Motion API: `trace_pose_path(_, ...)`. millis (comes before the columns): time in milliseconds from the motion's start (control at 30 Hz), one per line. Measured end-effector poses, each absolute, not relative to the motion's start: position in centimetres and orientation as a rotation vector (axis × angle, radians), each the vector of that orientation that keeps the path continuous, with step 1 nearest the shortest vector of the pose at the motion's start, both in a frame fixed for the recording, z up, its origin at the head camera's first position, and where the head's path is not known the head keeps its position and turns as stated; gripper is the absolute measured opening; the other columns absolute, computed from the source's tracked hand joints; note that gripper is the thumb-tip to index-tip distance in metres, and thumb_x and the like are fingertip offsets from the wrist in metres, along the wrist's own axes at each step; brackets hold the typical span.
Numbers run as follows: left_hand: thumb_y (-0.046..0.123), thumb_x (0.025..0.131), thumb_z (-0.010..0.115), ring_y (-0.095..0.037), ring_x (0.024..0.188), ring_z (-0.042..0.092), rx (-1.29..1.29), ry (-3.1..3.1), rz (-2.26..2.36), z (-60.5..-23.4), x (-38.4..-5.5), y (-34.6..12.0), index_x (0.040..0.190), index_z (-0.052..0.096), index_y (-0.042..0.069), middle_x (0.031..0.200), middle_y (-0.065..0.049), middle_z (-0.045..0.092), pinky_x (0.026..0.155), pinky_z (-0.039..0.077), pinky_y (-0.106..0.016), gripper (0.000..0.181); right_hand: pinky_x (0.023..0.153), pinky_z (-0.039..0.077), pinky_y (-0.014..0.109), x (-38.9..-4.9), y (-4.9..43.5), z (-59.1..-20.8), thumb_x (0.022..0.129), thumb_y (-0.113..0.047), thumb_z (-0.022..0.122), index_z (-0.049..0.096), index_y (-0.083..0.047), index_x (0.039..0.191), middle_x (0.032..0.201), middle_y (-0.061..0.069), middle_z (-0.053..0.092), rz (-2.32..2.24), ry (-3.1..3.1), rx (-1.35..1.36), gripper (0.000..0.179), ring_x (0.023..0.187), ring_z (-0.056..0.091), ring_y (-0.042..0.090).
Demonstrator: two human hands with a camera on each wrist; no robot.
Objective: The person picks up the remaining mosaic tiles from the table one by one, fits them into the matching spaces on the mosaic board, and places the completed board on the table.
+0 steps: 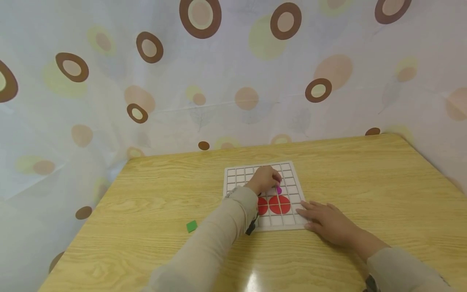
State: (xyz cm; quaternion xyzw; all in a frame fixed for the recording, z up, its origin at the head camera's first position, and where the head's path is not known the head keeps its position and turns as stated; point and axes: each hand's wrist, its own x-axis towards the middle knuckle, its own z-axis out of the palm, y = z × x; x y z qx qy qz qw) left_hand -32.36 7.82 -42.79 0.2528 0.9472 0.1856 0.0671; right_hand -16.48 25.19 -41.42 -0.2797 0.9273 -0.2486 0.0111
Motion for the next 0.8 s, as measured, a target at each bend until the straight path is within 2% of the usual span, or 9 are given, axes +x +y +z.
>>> trace_pose_path(67,0.021,0.080,0.062,-0.004,0.090,0.051,0.752,2.860,0.560,-44.4,-33.6,8.3,0.089,0.068,0.021,0.087,0.011,0.062,0.076,0.038,-0.017,0.011,0.085,0.018,0.061,-16.5,25.2,-41.4,0.083,-0.027,0.056,0.051,-0.007,0.121,0.128,0.018,0.039,-0.778,2.895,-0.871,0.043,0.115,0.031,0.042)
trace_pose_path(167,0.030,0.078,0.063,-0.002,0.086,0.051,0.779,2.840,0.629,-46.6,-35.4,8.3,0.090,0.067,0.026,0.087,0.013,0.060,0.074,0.038,-0.016,0.013,0.086,0.018,0.061,-16.5,25.1,-41.4,0.082,-0.027,0.056,0.051,-0.008,0.121,0.128,0.017,0.039,-0.786,2.898,-0.856,0.043,0.115,0.031,0.042)
trace_pose_path(267,0.026,0.082,0.059,-0.006,0.087,0.052,0.750,2.832,0.636,-43.2,-32.9,7.5,0.098,0.065,0.020,0.092,0.006,0.061,0.074,0.039,-0.018,0.018,0.086,0.018,0.061,-16.5,25.1,-41.3,0.083,-0.027,0.056,0.051,-0.007,0.121,0.128,0.018,0.039,-0.783,2.892,-0.854,0.043,0.115,0.031,0.043)
trace_pose_path(400,0.020,0.085,0.055,-0.007,0.090,0.052,0.696,2.808,0.674,-40.0,-30.5,6.3,0.103,0.062,0.015,0.097,0.004,0.060,0.073,0.039,-0.017,0.020,0.086,0.017,0.061,-16.5,25.0,-41.2,0.083,-0.026,0.056,0.050,-0.007,0.121,0.128,0.018,0.039,-0.791,2.877,-0.848,0.043,0.116,0.030,0.042)
trace_pose_path(600,0.020,0.086,0.054,-0.010,0.093,0.051,0.660,2.738,0.810,-38.1,-29.1,4.7,0.104,0.061,0.012,0.102,0.002,0.058,0.071,0.040,-0.018,0.021,0.088,0.017,0.060,-16.4,24.9,-41.0,0.083,-0.026,0.055,0.050,-0.007,0.122,0.129,0.018,0.038,-0.782,2.851,-0.825,0.043,0.117,0.029,0.042)
trace_pose_path(800,0.021,0.087,0.053,-0.010,0.091,0.052,0.682,2.670,0.908,-36.9,-28.4,2.9,0.102,0.059,0.011,0.100,0.002,0.057,0.072,0.041,-0.020,0.020,0.087,0.017,0.060,-16.5,24.9,-41.0,0.084,-0.027,0.055,0.050,-0.006,0.121,0.128,0.018,0.039,-0.783,2.860,-0.832,0.043,0.116,0.030,0.042)
